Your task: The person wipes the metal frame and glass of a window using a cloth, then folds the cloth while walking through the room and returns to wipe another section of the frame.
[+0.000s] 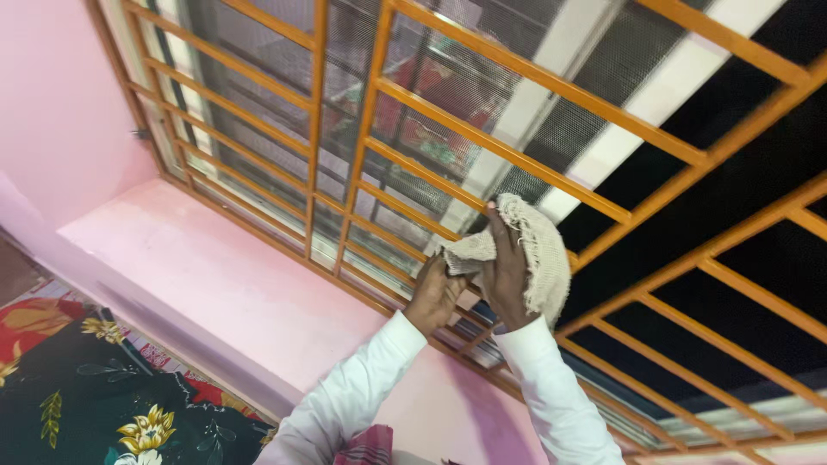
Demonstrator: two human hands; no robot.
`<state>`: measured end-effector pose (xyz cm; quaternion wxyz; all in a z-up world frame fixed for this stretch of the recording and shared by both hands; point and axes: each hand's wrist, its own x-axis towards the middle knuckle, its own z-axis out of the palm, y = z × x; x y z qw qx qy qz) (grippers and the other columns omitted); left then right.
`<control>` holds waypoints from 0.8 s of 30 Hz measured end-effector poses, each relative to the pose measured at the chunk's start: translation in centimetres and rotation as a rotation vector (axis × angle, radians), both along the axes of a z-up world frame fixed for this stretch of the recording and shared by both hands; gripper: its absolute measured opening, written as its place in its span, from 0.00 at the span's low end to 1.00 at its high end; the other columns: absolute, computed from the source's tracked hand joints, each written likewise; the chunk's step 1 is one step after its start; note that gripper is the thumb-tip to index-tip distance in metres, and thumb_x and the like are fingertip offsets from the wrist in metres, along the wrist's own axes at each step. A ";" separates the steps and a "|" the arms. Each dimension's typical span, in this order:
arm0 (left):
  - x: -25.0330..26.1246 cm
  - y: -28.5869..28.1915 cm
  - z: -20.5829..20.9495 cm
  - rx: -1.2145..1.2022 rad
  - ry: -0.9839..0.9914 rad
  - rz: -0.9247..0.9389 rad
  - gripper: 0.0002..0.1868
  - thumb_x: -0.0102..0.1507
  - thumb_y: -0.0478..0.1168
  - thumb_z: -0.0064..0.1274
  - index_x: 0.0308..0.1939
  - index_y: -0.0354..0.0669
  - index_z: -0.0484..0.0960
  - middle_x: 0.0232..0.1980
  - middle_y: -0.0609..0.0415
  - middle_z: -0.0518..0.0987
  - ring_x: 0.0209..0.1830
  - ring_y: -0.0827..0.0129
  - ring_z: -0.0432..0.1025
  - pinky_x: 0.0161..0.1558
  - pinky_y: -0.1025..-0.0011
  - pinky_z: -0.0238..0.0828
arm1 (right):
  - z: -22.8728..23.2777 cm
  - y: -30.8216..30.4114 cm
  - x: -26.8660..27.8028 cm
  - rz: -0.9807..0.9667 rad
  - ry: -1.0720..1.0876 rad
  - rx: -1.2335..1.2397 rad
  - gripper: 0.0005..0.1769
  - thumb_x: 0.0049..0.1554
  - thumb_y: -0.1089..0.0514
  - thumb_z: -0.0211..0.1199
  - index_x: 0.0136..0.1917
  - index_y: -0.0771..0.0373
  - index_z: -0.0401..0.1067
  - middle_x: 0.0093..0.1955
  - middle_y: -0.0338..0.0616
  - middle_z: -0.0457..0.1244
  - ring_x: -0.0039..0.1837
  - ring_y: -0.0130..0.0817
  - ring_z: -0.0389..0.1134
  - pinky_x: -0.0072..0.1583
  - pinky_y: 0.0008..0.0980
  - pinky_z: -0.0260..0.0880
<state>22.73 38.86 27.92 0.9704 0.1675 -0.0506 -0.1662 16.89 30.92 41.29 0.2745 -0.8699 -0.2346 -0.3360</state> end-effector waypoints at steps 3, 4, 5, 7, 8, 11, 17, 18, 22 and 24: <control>3.5 3.4 -2.6 -0.026 -0.043 0.071 0.16 0.74 0.42 0.38 0.65 0.45 0.70 0.58 0.50 0.80 0.49 0.67 0.77 0.45 0.72 0.77 | -0.6 2.9 3.0 0.036 0.081 -0.102 0.47 0.48 0.77 0.51 0.81 0.62 0.54 0.81 0.59 0.50 0.83 0.55 0.47 0.82 0.49 0.40; 4.4 4.6 -3.3 -0.109 -0.190 0.102 0.17 0.78 0.42 0.41 0.65 0.34 0.74 0.58 0.46 0.81 0.45 0.66 0.77 0.40 0.73 0.76 | -0.6 3.8 3.7 0.038 0.078 -0.100 0.47 0.48 0.77 0.51 0.81 0.62 0.54 0.81 0.59 0.50 0.83 0.55 0.47 0.82 0.49 0.40; 5.3 5.9 -3.5 -0.108 -0.201 0.106 0.17 0.78 0.42 0.41 0.65 0.34 0.74 0.58 0.46 0.81 0.45 0.66 0.77 0.40 0.73 0.76 | -0.1 4.6 4.8 0.100 0.119 -0.148 0.47 0.48 0.77 0.51 0.81 0.62 0.53 0.81 0.59 0.50 0.83 0.55 0.47 0.82 0.48 0.40; 6.7 8.9 -2.7 -0.052 -0.042 0.172 0.17 0.73 0.40 0.40 0.64 0.38 0.72 0.60 0.50 0.78 0.52 0.68 0.78 0.49 0.74 0.80 | 0.5 7.2 7.1 0.162 0.150 -0.192 0.48 0.48 0.78 0.52 0.81 0.62 0.53 0.82 0.59 0.50 0.84 0.54 0.47 0.81 0.48 0.40; 6.9 10.5 -2.2 -0.049 -0.052 0.172 0.17 0.73 0.40 0.40 0.64 0.38 0.72 0.60 0.50 0.78 0.52 0.68 0.78 0.49 0.74 0.80 | 0.6 9.0 8.4 0.175 0.125 -0.231 0.44 0.52 0.77 0.53 0.80 0.61 0.55 0.82 0.59 0.50 0.83 0.55 0.47 0.81 0.48 0.41; 7.0 15.0 -0.1 0.077 -0.147 0.345 0.17 0.75 0.38 0.43 0.67 0.39 0.71 0.63 0.45 0.76 0.55 0.67 0.76 0.54 0.70 0.77 | 1.3 12.6 10.1 0.164 0.073 -0.323 0.40 0.53 0.69 0.60 0.78 0.59 0.58 0.80 0.59 0.51 0.80 0.56 0.50 0.78 0.48 0.46; 4.7 17.6 3.2 0.365 0.031 0.503 0.21 0.69 0.38 0.34 0.65 0.40 0.70 0.58 0.48 0.77 0.53 0.59 0.72 0.47 0.61 0.75 | 3.7 13.7 9.0 0.085 -0.131 -0.435 0.32 0.59 0.59 0.63 0.75 0.59 0.65 0.78 0.54 0.57 0.80 0.54 0.57 0.79 0.47 0.57; 3.7 17.8 4.1 0.357 -0.057 0.629 0.19 0.72 0.40 0.35 0.65 0.37 0.70 0.59 0.46 0.76 0.56 0.60 0.72 0.52 0.63 0.73 | 4.5 13.9 8.4 0.044 -0.197 -0.520 0.35 0.52 0.53 0.68 0.72 0.61 0.67 0.75 0.55 0.58 0.78 0.58 0.57 0.77 0.49 0.56; 2.4 19.1 11.0 0.538 -0.289 1.071 0.17 0.75 0.39 0.32 0.66 0.39 0.67 0.62 0.46 0.71 0.58 0.63 0.69 0.58 0.63 0.69 | 8.1 13.6 6.9 0.154 -0.174 -0.355 0.41 0.51 0.45 0.71 0.72 0.64 0.63 0.74 0.59 0.57 0.76 0.62 0.56 0.73 0.53 0.54; 3.4 20.1 15.4 0.672 -0.542 1.244 0.17 0.79 0.39 0.31 0.69 0.36 0.66 0.66 0.45 0.69 0.64 0.60 0.66 0.67 0.63 0.64 | 10.2 13.3 7.6 0.206 -0.135 -0.312 0.45 0.51 0.50 0.69 0.77 0.62 0.58 0.74 0.61 0.55 0.74 0.61 0.56 0.72 0.52 0.55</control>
